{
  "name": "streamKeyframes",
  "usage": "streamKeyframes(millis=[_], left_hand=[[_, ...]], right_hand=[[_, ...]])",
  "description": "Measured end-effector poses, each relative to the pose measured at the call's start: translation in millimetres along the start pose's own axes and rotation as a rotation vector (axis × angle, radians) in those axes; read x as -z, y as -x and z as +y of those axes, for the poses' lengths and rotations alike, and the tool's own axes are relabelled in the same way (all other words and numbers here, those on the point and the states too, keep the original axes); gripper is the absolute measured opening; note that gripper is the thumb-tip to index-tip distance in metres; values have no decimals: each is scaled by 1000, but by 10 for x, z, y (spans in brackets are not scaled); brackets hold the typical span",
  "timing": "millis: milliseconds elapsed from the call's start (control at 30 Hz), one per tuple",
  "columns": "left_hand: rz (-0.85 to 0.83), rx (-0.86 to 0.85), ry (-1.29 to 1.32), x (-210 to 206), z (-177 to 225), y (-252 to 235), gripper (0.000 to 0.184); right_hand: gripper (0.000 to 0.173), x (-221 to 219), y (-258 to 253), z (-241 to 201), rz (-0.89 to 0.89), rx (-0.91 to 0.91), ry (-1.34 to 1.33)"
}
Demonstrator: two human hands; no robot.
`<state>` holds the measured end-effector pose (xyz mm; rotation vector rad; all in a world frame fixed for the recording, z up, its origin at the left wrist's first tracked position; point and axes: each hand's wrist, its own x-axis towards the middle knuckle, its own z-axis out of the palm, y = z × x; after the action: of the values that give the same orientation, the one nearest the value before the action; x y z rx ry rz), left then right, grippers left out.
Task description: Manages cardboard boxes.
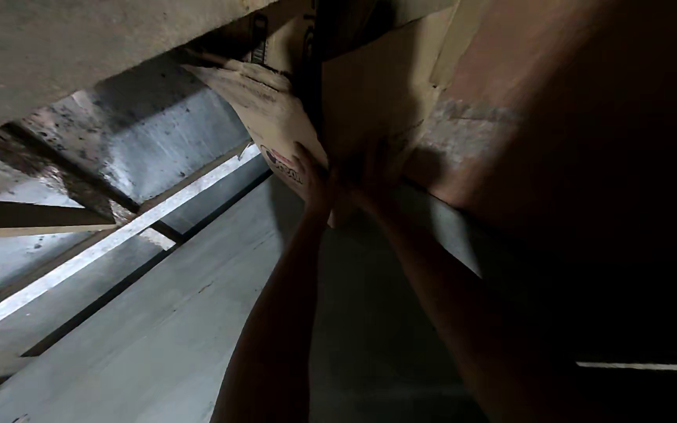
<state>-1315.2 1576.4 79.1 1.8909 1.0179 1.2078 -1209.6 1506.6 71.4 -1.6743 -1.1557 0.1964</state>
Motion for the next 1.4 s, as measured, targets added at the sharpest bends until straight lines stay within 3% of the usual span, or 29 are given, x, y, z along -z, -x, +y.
streamKeyframes(millis=[100,167,200,267,333,433,500,600,733,833,900,967,1033,1133,1200,1267,1400], left_hand=[[-29,35,19,69,-22,174,110],[-92,125,84,124,-42,316,117],[-133,186,106,147,-79,397,118],[-179,271,118,97,-282,498,119],[-187,326,119,-32,-405,530,120],[-126,352,73,-276,-373,470,117],[-80,323,32,-370,-409,363,116],[-71,305,12,-377,-481,265,117],[-132,347,-18,-367,-677,373,111],[-255,379,-60,-242,-720,574,113],[-278,291,-15,-25,-597,919,113],[-302,223,5,295,-391,1497,102],[-323,220,41,668,-238,2304,87],[-305,218,54,1273,-258,3604,71],[-181,296,5,1725,-343,4451,61],[-29,400,-86,2180,-353,5116,57],[111,431,-218,2859,-410,5743,48]], right_hand=[[107,-11,118,101,52,126,-14],[100,1,181,177,82,103,-82],[94,35,197,187,90,35,-134],[63,103,94,218,104,-88,-164],[51,95,-46,412,61,-174,-144],[52,40,-114,515,-28,-250,-189],[61,-62,-295,486,-32,-244,-145],[61,-193,-445,581,-20,-256,-156],[72,-74,-231,596,-75,-331,-354],[50,123,166,595,-94,-250,-169],[45,252,415,514,-79,-247,-150],[47,343,720,565,-66,-346,-228],[47,481,1109,595,-44,-384,-190],[51,542,1498,618,170,-584,-477],[57,534,1704,590,293,-677,-594],[59,512,1847,451,289,-690,-606],[56,329,2172,140,118,-610,-464]])
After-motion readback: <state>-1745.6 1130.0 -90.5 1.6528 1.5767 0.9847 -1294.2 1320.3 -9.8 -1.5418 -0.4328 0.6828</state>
